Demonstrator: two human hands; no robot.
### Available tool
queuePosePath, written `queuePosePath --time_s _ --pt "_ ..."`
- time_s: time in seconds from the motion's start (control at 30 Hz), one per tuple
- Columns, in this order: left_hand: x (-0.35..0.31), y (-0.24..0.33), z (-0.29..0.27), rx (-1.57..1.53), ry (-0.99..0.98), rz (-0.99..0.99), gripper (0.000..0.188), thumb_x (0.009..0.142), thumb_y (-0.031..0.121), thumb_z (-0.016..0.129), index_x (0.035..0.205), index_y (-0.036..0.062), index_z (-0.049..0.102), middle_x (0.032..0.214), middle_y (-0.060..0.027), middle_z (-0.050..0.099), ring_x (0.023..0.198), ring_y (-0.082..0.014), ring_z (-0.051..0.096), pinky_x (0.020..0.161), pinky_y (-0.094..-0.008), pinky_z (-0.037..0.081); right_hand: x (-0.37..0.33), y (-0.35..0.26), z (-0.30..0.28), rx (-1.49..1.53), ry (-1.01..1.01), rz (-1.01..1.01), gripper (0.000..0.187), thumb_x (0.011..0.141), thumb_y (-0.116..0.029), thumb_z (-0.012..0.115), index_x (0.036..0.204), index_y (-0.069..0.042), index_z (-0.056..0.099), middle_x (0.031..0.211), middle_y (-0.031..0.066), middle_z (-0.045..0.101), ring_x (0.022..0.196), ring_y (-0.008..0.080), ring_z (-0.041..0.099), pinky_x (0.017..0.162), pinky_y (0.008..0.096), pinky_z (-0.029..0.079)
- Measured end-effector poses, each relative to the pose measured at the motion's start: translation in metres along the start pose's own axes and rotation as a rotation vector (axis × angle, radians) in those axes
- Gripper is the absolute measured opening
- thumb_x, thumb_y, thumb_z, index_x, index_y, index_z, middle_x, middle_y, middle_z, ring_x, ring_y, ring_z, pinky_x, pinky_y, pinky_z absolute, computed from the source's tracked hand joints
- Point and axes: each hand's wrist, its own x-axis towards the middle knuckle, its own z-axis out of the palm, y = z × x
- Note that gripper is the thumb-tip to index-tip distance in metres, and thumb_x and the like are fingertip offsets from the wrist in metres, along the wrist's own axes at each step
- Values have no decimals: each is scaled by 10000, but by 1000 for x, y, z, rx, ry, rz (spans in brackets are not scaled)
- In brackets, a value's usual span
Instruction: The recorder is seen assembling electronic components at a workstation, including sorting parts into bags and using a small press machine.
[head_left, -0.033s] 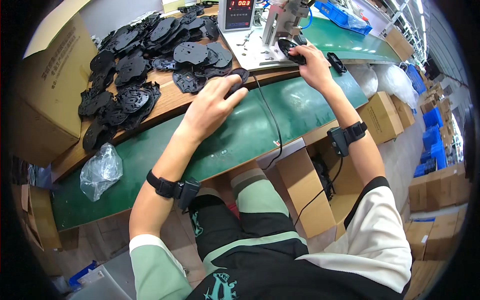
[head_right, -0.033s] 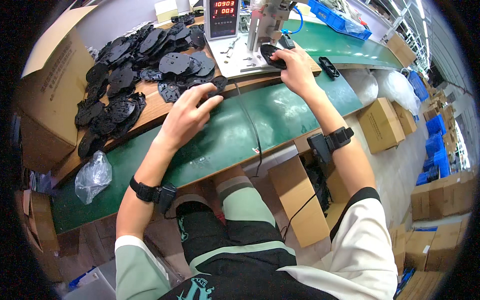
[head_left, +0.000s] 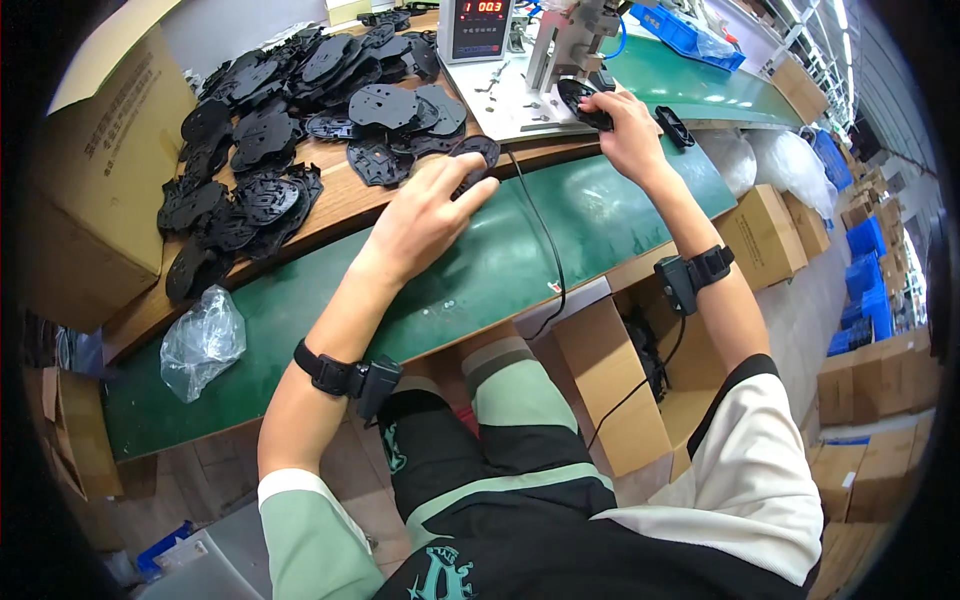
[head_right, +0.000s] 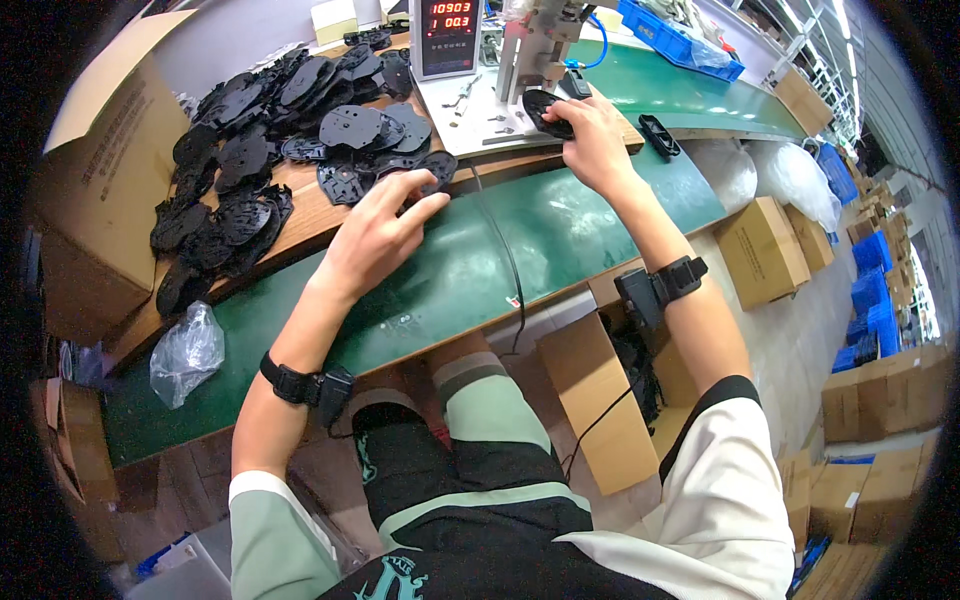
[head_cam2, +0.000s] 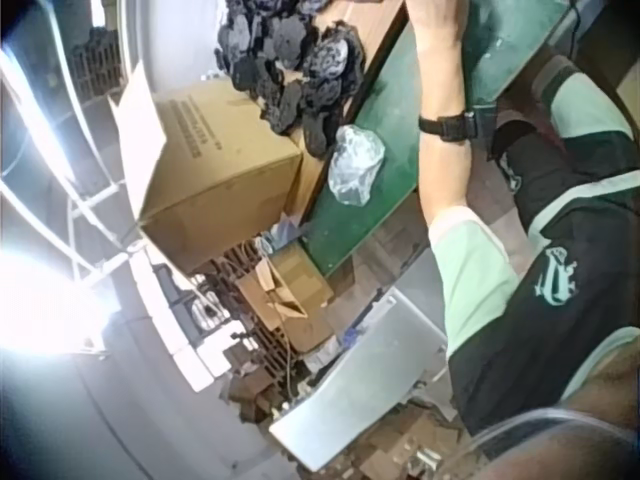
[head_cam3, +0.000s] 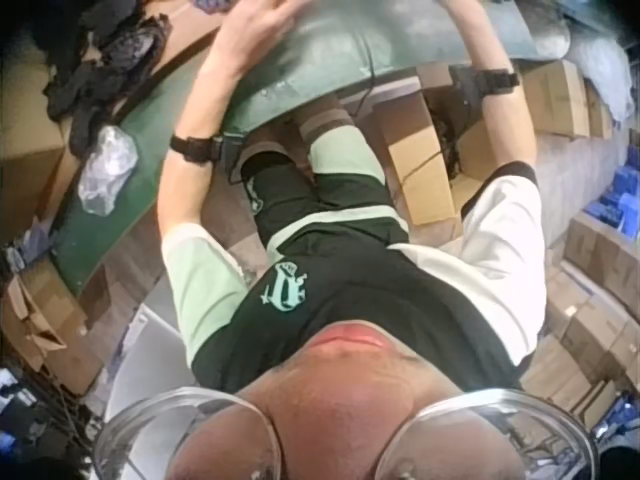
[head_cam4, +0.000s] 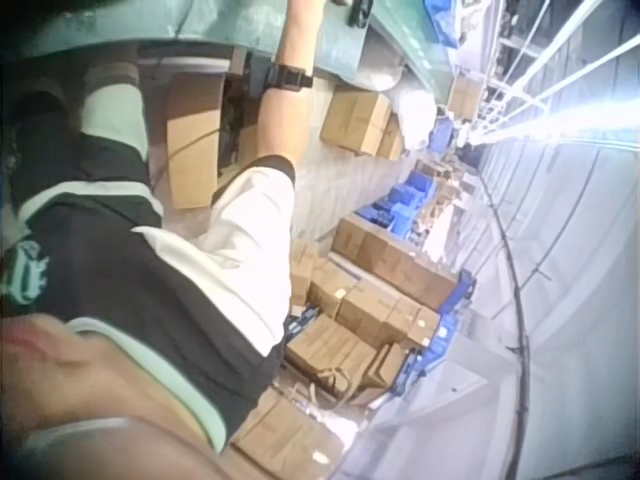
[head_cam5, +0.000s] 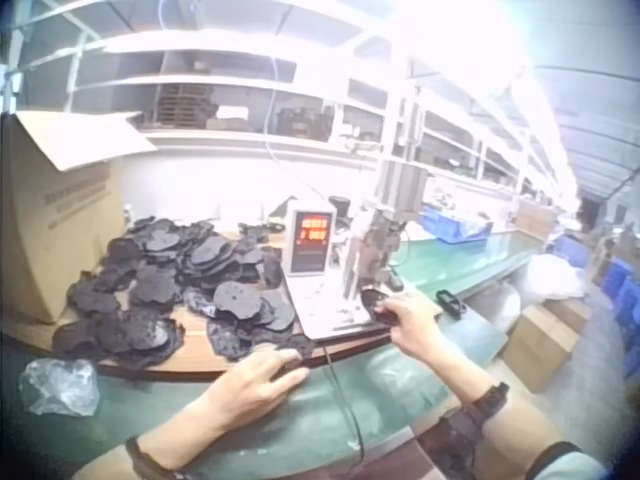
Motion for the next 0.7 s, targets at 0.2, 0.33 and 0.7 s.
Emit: queuePosePath --time_s 0.2,0.33,0.7 --pt "-2 0 -1 28 -73 -100 515 690 21 747 1181 74 604 1225 -120 560 1159 -324 553 978 -395 485 -3 5 1 -30 44 -21 388 676 94 541 1009 -51 678 1006 83 699 1069 297 614 947 385 464" --pt "-14 -10 1 27 -176 -169 528 685 63 773 1184 86 603 1232 -107 577 1184 -314 544 1002 -416 474 -1 -2 4 -15 44 -14 371 667 100 550 985 -43 675 1005 97 701 1061 319 610 941 404 464" --pt "-1 -1 -8 33 -52 -216 501 766 46 712 1248 68 579 1118 -97 632 1061 -285 603 919 -395 513 -7 1 18 63 155 1 369 651 115 533 962 -23 674 1024 124 693 1048 340 605 943 421 472"
